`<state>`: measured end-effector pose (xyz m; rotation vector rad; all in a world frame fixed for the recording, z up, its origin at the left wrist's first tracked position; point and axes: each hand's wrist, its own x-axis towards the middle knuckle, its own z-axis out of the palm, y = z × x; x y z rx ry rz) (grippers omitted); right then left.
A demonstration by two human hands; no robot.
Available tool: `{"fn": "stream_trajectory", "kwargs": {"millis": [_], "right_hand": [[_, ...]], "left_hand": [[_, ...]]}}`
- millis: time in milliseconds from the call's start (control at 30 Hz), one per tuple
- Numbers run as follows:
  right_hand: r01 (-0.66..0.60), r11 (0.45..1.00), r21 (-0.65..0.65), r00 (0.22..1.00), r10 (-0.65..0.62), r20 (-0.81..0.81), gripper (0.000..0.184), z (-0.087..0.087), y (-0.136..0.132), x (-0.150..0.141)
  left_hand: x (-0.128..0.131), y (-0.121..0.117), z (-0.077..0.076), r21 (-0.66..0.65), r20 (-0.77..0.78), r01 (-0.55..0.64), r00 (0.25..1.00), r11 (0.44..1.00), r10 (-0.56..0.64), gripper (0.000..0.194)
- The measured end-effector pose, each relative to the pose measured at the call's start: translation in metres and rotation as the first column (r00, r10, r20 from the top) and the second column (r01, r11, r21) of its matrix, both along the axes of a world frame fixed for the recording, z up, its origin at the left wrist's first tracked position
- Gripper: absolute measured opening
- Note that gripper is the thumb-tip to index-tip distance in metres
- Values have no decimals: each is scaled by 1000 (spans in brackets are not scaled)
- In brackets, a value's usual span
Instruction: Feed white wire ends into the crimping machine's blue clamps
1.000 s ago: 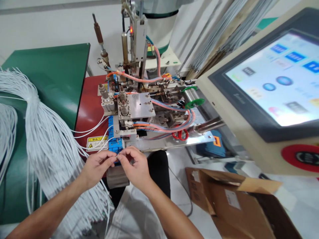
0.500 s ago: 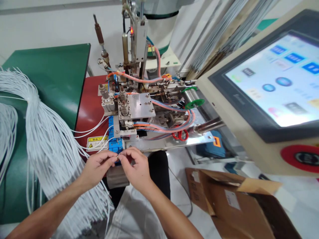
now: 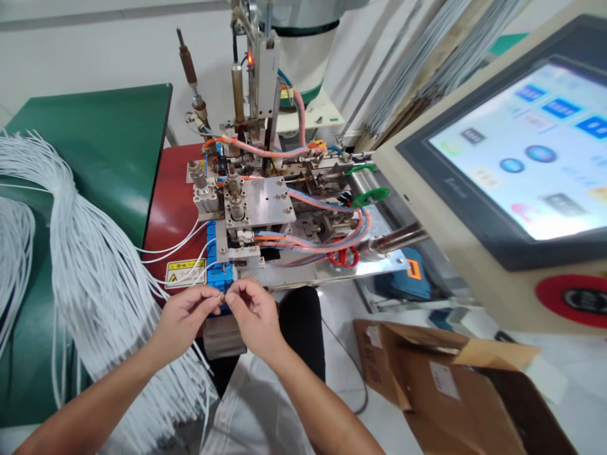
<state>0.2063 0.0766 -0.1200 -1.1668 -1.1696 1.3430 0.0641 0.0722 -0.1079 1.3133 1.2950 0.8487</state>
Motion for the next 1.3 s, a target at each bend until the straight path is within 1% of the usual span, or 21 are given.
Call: {"fn": "stream_trajectory", "kwargs": {"millis": [67, 200, 267, 367, 433, 533, 633, 700, 767, 833, 867, 933, 1033, 1167, 1233, 1300], "right_hand": [[-20, 1000, -12, 999, 20, -34, 14, -1, 1, 1], [17, 999, -33, 996, -20, -87, 10, -2, 2, 4], [13, 1000, -6, 995, -13, -95, 9, -2, 2, 4], [-18, 999, 34, 998, 20, -53, 8, -1, 4, 4], [-20, 1000, 4, 999, 21, -47, 11, -1, 5, 3], [-49, 996, -77, 995, 41, -93, 14, -2, 6, 2], [-94, 991, -100, 991, 83, -109, 15, -2, 6, 1], [-61, 994, -87, 996, 55, -64, 14, -3, 6, 0], [26, 998, -55, 1000, -27, -16, 12, -3, 5, -1], [99, 995, -16, 995, -99, -9, 11, -4, 3, -2], [111, 994, 2, 994, -111, -15, 10, -5, 2, -1], [91, 995, 41, 996, -91, -10, 9, -5, 0, 0], [36, 995, 91, 998, -41, 57, 8, -4, -1, 3], [-11, 994, 108, 992, -3, 130, 10, -1, 1, 5], [-27, 991, 129, 987, 6, 160, 11, 0, 2, 5], [-22, 987, 160, 980, -10, 196, 11, 1, 1, 4]], "left_hand": [[-1, 0, 0, -26, 24, -1, 1000, 1000, 1, 16], [-1, 2, -1, -47, 7, 22, 1000, 999, -22, 16], [-1, 2, 0, -45, -5, 40, 999, 998, -41, 17], [-1, 2, 0, -38, -4, 63, 998, 997, -63, 18], [-1, 2, 0, -38, -7, 56, 998, 998, -56, 19], [-3, 3, 0, -39, -6, 59, 998, 997, -59, 18], [-4, 4, -1, -43, -13, 90, 996, 995, -91, 17], [-4, 4, -2, -44, -29, 85, 996, 995, -86, 17], [-3, 4, -2, -40, -38, 56, 998, 998, -58, 17], [-3, 4, -2, -40, -36, 32, 999, 999, -34, 18], [-2, 4, -2, -42, -33, 28, 999, 999, -30, 18], [-2, 4, -2, -43, -26, 35, 999, 998, -36, 18], [-3, 3, -2, -33, -43, 44, 998, 999, -45, 18], [-4, 3, -4, -32, -71, 77, 994, 997, -79, 19], [-4, 3, -3, -45, -73, 94, 993, 995, -97, 20], [-4, 3, -3, -46, -78, 98, 992, 994, -101, 20]]}}
